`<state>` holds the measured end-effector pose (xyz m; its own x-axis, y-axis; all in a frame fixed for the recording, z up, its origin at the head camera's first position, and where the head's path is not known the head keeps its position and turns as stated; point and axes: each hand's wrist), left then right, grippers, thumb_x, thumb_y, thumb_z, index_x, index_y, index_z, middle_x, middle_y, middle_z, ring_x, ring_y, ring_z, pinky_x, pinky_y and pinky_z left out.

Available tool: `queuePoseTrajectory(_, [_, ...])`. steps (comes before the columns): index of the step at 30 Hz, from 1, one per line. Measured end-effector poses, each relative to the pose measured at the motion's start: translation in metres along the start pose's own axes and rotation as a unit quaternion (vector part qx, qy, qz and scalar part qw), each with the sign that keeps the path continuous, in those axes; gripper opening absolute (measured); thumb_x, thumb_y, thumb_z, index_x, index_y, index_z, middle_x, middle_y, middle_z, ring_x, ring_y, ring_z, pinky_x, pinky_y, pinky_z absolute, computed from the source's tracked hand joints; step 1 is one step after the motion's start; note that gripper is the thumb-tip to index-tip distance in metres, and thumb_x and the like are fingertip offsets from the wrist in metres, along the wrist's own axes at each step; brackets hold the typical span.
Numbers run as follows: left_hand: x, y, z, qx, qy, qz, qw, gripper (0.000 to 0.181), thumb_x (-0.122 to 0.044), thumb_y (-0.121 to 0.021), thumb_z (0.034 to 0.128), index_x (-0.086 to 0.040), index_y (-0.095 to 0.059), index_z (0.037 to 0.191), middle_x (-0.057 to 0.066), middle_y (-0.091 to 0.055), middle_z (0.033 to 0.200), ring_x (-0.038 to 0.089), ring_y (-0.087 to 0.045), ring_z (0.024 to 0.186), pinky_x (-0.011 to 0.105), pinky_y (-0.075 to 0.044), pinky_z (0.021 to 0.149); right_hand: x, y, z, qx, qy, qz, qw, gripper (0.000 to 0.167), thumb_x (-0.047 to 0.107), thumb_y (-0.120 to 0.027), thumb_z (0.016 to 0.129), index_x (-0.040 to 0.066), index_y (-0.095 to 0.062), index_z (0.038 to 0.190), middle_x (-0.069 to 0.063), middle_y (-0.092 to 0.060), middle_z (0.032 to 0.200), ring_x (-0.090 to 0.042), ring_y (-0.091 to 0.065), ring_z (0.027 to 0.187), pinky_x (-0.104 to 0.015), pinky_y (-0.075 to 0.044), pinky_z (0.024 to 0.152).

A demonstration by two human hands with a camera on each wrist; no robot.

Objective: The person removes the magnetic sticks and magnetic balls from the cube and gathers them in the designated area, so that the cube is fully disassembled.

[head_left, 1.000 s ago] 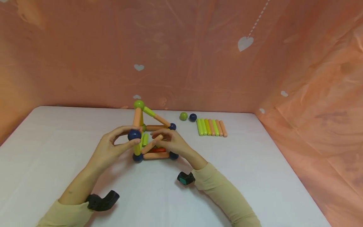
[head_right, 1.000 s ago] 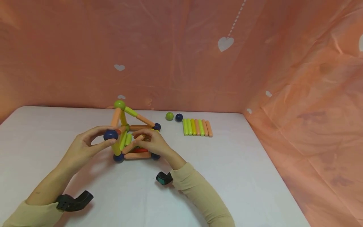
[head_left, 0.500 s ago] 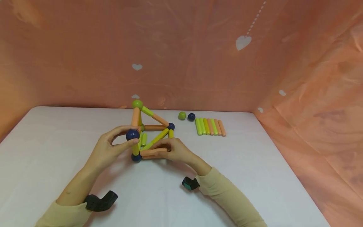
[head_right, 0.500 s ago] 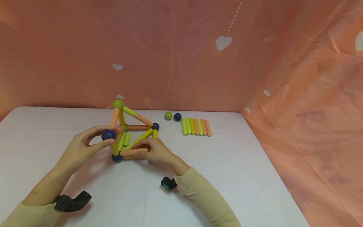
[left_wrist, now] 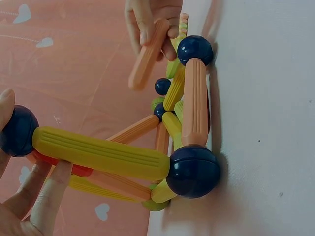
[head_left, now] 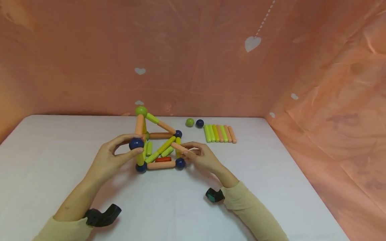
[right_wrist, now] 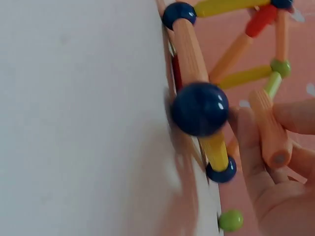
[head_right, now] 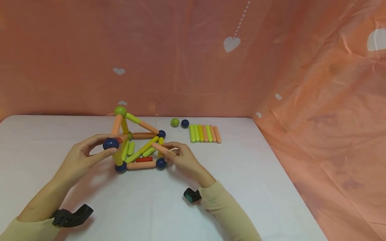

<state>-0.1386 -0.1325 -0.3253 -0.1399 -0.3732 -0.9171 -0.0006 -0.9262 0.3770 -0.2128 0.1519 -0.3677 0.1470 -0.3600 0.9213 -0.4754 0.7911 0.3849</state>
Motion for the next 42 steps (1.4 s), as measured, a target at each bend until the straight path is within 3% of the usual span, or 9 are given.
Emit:
queuePoseTrajectory(6, [0.000,0.001,0.000,0.000,-0.008,-0.004,1.0000,0.044,-0.036,-0.069,0.0884,-0.016,-0.060,0.127,0.009,-0.057,0.128,0.025,-0.040,0.129,0.064,-0.028,0.104,-0.008,0.017,-0.006,-0.044,0.003,-0.021,0.9988,0.034,0.020,-0.055,0.098,0.005,-0.059,0.129,-0.016,-0.067,0.117,-0.027,-0.063,0.108,-0.041,-0.045,0.099])
queuePoseTrajectory(11, [0.001,0.002,0.000,0.002,-0.005,-0.005,1.0000,0.043,-0.037,-0.068,0.0886,-0.019,-0.060,0.127,0.007,-0.057,0.129,0.025,-0.039,0.131,0.064,-0.029,0.103,-0.013,0.032,-0.010,-0.106,-0.050,-0.023,0.9929,0.035,0.020,-0.057,0.096,0.010,-0.059,0.130,-0.010,-0.061,0.127,-0.024,-0.053,0.118,-0.045,-0.039,0.105])
queuePoseTrajectory(14, [0.001,0.003,0.000,0.002,-0.011,-0.006,0.9999,0.041,-0.036,-0.067,0.0892,-0.020,-0.060,0.126,0.003,-0.059,0.127,0.019,-0.040,0.129,0.062,-0.030,0.103,-0.016,0.042,-0.011,-0.145,-0.090,-0.002,0.9854,0.037,0.025,-0.061,0.094,0.014,-0.059,0.130,-0.008,-0.060,0.129,-0.023,-0.052,0.120,-0.043,-0.039,0.105])
queuePoseTrajectory(17, [0.001,0.003,0.000,0.003,-0.013,-0.007,0.9999,0.040,-0.036,-0.067,0.0893,-0.021,-0.061,0.126,-0.001,-0.059,0.125,0.018,-0.041,0.127,0.062,-0.029,0.103,-0.020,0.052,-0.012,-0.171,-0.105,0.017,0.9795,0.039,0.024,-0.061,0.094,0.011,-0.057,0.131,-0.011,-0.060,0.129,-0.024,-0.054,0.120,-0.040,-0.042,0.104])
queuePoseTrajectory(24, [0.001,0.003,0.000,0.008,-0.013,-0.009,0.9998,0.040,-0.035,-0.067,0.0893,-0.021,-0.060,0.126,-0.003,-0.061,0.125,0.024,-0.040,0.131,0.064,-0.028,0.103,-0.031,0.071,-0.016,-0.224,-0.096,0.001,0.9699,0.044,0.017,-0.059,0.095,0.000,-0.052,0.135,-0.020,-0.058,0.125,-0.022,-0.057,0.110,-0.021,-0.046,0.088])
queuePoseTrajectory(30, [-0.001,0.003,0.000,0.008,-0.005,-0.007,0.9999,0.041,-0.037,-0.067,0.0891,-0.021,-0.060,0.126,0.002,-0.059,0.128,0.024,-0.040,0.132,0.063,-0.030,0.103,-0.037,0.093,-0.019,-0.283,-0.107,0.005,0.9530,0.042,0.015,-0.059,0.094,-0.001,-0.054,0.132,-0.015,-0.063,0.113,-0.004,-0.057,0.087,-0.014,-0.049,0.073])
queuePoseTrajectory(34, [0.000,0.004,0.000,0.005,0.002,-0.004,1.0000,0.042,-0.037,-0.068,0.0887,-0.020,-0.060,0.127,0.006,-0.057,0.129,0.025,-0.038,0.132,0.065,-0.029,0.103,-0.040,0.110,-0.019,-0.336,-0.124,0.035,0.9331,0.041,0.017,-0.060,0.094,0.001,-0.055,0.131,-0.002,-0.063,0.098,-0.002,-0.060,0.072,-0.019,-0.054,0.068])
queuePoseTrajectory(39, [0.001,0.002,0.001,0.003,-0.019,-0.014,0.9997,0.040,-0.034,-0.068,0.0891,-0.019,-0.061,0.126,-0.003,-0.061,0.125,0.011,-0.042,0.127,0.062,-0.029,0.103,-0.048,0.132,-0.020,-0.386,-0.146,0.069,0.9085,0.041,0.016,-0.061,0.093,0.000,-0.055,0.131,0.008,-0.061,0.087,-0.004,-0.061,0.062,-0.023,-0.056,0.062])
queuePoseTrajectory(42, [0.002,0.001,0.001,0.004,-0.025,-0.018,0.9995,0.040,-0.033,-0.068,0.0894,-0.019,-0.061,0.126,-0.009,-0.062,0.122,0.004,-0.042,0.124,0.062,-0.029,0.103,-0.054,0.143,-0.019,-0.395,-0.162,0.059,0.9024,0.041,0.015,-0.061,0.093,-0.001,-0.055,0.130,0.011,-0.060,0.081,-0.002,-0.060,0.058,-0.019,-0.054,0.059])
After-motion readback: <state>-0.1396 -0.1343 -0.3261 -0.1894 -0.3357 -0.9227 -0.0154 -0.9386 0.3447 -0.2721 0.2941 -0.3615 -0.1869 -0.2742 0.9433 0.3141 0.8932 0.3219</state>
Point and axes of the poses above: each hand's wrist, its own z-axis towards the middle knuckle, its own y-axis out of the back of the hand, x = y × z
